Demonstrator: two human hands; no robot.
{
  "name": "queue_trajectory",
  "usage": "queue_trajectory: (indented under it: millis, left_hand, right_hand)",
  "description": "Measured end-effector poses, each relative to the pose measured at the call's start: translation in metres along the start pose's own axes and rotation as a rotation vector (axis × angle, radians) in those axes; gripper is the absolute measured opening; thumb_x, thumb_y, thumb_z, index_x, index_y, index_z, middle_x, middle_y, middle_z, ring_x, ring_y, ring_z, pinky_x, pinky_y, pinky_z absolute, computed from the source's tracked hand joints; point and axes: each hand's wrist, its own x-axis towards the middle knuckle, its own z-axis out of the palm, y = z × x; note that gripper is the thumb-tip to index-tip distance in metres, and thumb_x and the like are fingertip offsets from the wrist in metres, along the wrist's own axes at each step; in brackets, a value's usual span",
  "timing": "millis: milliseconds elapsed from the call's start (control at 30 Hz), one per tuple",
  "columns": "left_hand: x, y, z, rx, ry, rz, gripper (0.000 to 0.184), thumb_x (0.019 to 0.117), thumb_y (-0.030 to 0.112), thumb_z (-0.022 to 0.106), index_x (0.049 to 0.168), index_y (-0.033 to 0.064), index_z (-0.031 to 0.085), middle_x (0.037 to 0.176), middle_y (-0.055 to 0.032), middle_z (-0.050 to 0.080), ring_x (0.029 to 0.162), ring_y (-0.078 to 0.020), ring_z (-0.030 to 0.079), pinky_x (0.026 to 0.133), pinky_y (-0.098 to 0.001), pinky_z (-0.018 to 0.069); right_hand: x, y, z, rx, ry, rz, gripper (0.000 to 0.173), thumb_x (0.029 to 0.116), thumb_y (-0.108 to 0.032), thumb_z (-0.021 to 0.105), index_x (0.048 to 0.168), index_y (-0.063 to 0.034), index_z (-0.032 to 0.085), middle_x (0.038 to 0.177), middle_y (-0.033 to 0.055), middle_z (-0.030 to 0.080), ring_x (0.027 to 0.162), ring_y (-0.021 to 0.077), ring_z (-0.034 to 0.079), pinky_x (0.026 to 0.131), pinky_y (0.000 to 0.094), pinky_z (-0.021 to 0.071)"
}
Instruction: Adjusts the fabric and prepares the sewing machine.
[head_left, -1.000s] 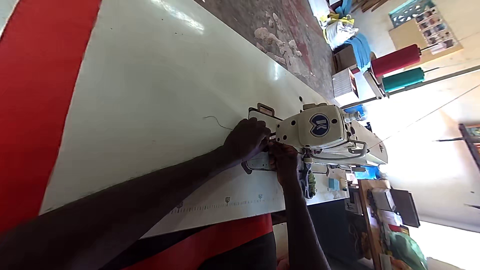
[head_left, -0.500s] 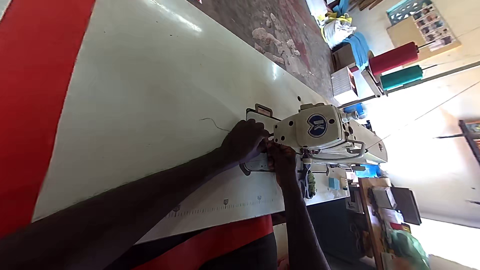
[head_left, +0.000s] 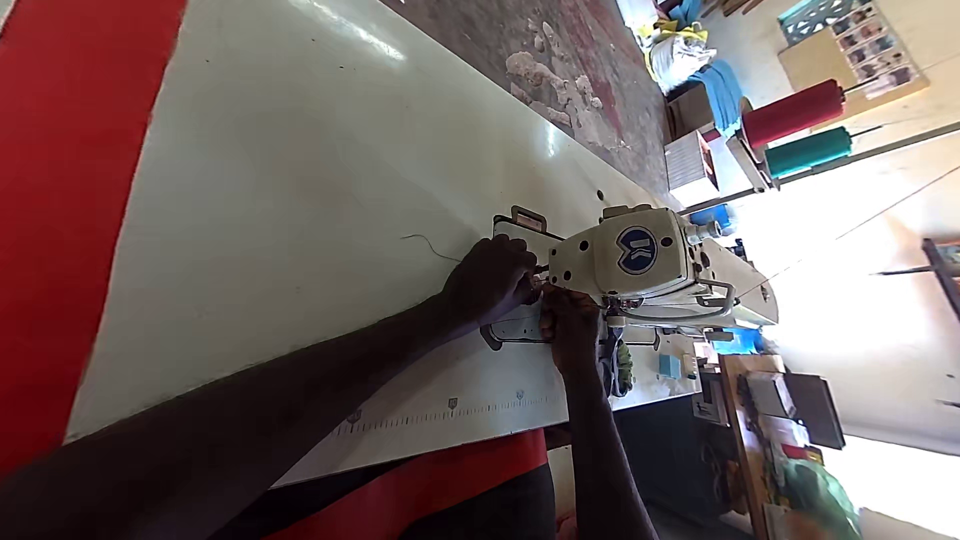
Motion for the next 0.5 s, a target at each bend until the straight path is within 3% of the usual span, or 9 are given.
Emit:
queue_trajectory:
  millis: [500]
  left_hand:
    - [-0.0001, 0.0013, 0.0, 0.002, 0.002, -0.004, 0.01, 0.0943, 0.02, 0.068, 0.093, 0.0119, 0.073, 0.095, -0.0057, 0.066, 0.096, -0.0264, 0.063, 0.082, -0.0448, 0.051]
  right_hand:
    - [0.0007, 0.0005, 0.0004, 0.061, 0.002, -0.003, 0.013, 0.1006, -0.012, 0.064, 0.089, -0.0072, 0.07, 0.061, 0.0006, 0.06, 0.042, 0.0037, 0.048, 0.038, 0.0177, 0.0422]
